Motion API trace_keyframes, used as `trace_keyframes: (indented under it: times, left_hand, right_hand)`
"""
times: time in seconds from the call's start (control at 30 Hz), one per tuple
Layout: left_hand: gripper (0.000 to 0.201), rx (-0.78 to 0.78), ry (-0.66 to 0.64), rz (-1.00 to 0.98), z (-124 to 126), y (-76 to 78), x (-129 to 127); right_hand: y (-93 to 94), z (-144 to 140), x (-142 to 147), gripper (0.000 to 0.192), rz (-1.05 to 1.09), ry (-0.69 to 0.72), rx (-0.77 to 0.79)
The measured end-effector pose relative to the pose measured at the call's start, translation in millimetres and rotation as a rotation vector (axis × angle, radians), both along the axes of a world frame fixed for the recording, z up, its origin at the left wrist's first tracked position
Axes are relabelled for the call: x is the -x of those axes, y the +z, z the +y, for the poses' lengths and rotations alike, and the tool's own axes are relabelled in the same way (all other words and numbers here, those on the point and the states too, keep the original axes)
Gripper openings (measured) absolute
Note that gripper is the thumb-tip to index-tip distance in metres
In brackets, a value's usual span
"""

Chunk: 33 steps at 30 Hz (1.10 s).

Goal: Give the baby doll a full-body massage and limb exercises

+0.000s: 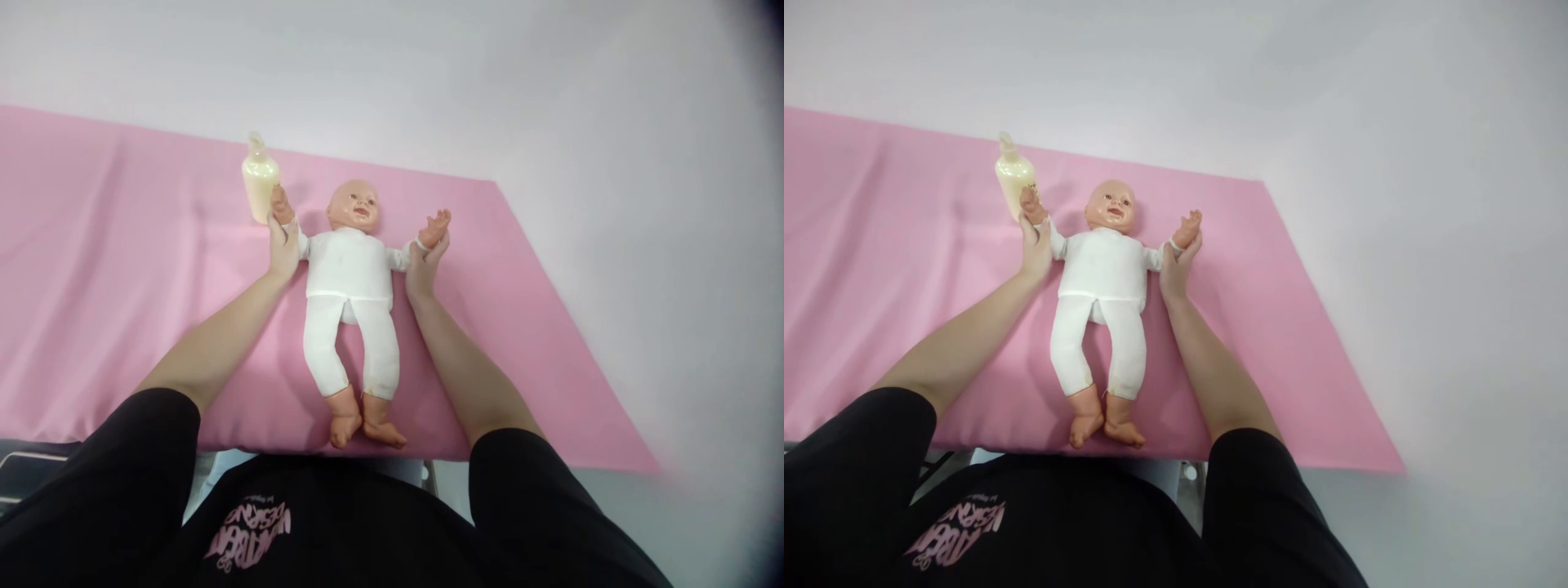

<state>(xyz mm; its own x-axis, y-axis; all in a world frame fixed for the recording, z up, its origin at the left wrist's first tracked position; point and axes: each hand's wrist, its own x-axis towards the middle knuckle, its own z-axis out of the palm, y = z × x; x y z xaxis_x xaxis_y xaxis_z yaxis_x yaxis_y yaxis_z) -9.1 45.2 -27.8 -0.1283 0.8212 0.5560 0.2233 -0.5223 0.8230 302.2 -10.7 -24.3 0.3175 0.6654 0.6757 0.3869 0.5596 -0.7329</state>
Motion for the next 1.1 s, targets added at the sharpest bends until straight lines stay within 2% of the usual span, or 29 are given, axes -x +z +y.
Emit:
trace_keyframes:
  times: [0.17,0.33,0.57,0.87,1.1]
  left_hand:
    - [0.087,-0.030,-0.075,0.051,-8.7,6.4,-5.0]
    - [0.092,-0.051,-0.074,0.044,-11.4,9.0,-6.8]
    - [0.091,-0.070,-0.108,0.026,-11.6,10.5,-6.2]
    - [0.086,-0.109,-0.122,0.042,-13.1,12.2,-6.2]
    - [0.083,-0.110,-0.122,0.030,-17.8,15.9,-7.2]
  right_hand:
    - [13.2,-13.3,11.6,0.071,-0.076,0.096,0.002]
    - [18.4,-16.9,15.8,0.073,-0.054,0.122,-0.025]
    - [14.9,-13.8,18.2,0.074,-0.028,0.117,-0.047]
    - [-2.0,-9.6,12.8,0.076,-0.045,0.072,0.009]
    - [-2.7,-10.8,16.0,0.077,-0.015,0.033,0.029]
